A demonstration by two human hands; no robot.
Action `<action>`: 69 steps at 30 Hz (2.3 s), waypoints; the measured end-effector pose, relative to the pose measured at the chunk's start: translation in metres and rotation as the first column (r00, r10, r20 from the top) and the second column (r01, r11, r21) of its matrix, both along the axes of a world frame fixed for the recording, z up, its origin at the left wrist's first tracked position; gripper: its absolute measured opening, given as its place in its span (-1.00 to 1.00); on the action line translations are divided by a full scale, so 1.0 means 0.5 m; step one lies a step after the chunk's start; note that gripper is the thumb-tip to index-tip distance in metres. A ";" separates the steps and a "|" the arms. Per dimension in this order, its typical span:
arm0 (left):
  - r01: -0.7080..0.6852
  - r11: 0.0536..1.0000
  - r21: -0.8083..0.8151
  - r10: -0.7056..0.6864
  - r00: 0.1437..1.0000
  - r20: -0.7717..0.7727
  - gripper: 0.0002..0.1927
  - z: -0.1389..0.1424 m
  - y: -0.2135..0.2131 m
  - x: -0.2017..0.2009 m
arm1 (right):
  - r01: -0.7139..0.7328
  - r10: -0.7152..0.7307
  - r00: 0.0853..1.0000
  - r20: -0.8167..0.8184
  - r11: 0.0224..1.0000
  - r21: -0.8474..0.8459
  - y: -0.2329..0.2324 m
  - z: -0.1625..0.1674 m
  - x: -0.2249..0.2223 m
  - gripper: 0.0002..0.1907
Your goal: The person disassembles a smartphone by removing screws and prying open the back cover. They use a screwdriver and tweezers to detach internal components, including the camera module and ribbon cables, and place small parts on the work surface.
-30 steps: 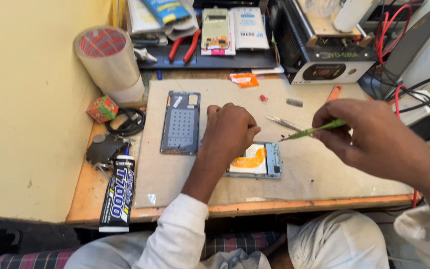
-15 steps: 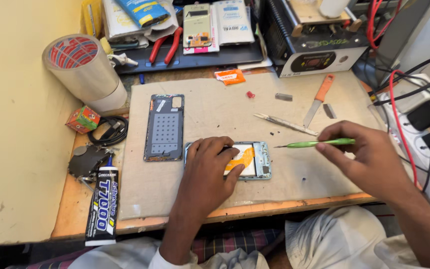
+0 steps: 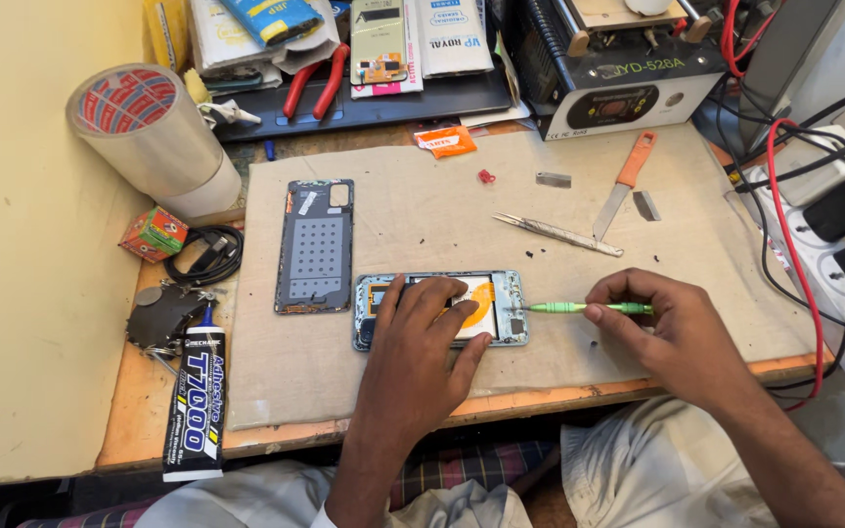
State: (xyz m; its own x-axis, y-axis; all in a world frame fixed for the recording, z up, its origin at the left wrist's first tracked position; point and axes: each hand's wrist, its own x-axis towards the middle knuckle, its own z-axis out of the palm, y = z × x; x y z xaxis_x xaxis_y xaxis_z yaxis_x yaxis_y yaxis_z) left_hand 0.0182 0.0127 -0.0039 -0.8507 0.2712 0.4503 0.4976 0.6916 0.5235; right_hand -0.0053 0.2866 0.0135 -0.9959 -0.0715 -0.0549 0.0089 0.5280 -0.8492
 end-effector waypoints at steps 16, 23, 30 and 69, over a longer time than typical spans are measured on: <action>-0.010 1.000 0.017 0.010 0.999 0.034 -0.66 -0.004 -0.003 -0.002 | 0.022 -0.022 0.999 0.049 1.000 0.006 -0.013 -0.011 0.008 -0.84; -0.012 1.000 0.019 0.011 0.999 0.042 -0.66 -0.004 -0.002 -0.002 | 0.023 -0.024 1.000 -0.009 0.998 -0.051 -0.006 -0.018 0.006 -0.84; -0.018 1.000 0.011 0.018 0.999 0.037 -0.67 -0.003 -0.002 -0.003 | 0.097 -0.097 0.995 0.002 0.993 -0.064 -0.016 -0.022 -0.008 -0.83; 0.039 0.998 -0.048 -0.036 0.998 0.057 -0.49 0.012 0.006 -0.004 | -0.240 0.310 0.947 -0.081 0.853 0.463 -0.097 0.179 0.017 -0.78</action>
State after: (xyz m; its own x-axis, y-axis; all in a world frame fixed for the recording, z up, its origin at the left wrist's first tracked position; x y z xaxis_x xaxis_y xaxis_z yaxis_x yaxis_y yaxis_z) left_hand 0.0163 0.0155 0.0019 -0.8631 0.3243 0.3872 0.4945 0.6987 0.5171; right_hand 0.0033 0.2380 0.1030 -0.9379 -0.3469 -0.0005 -0.2990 0.8092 -0.5058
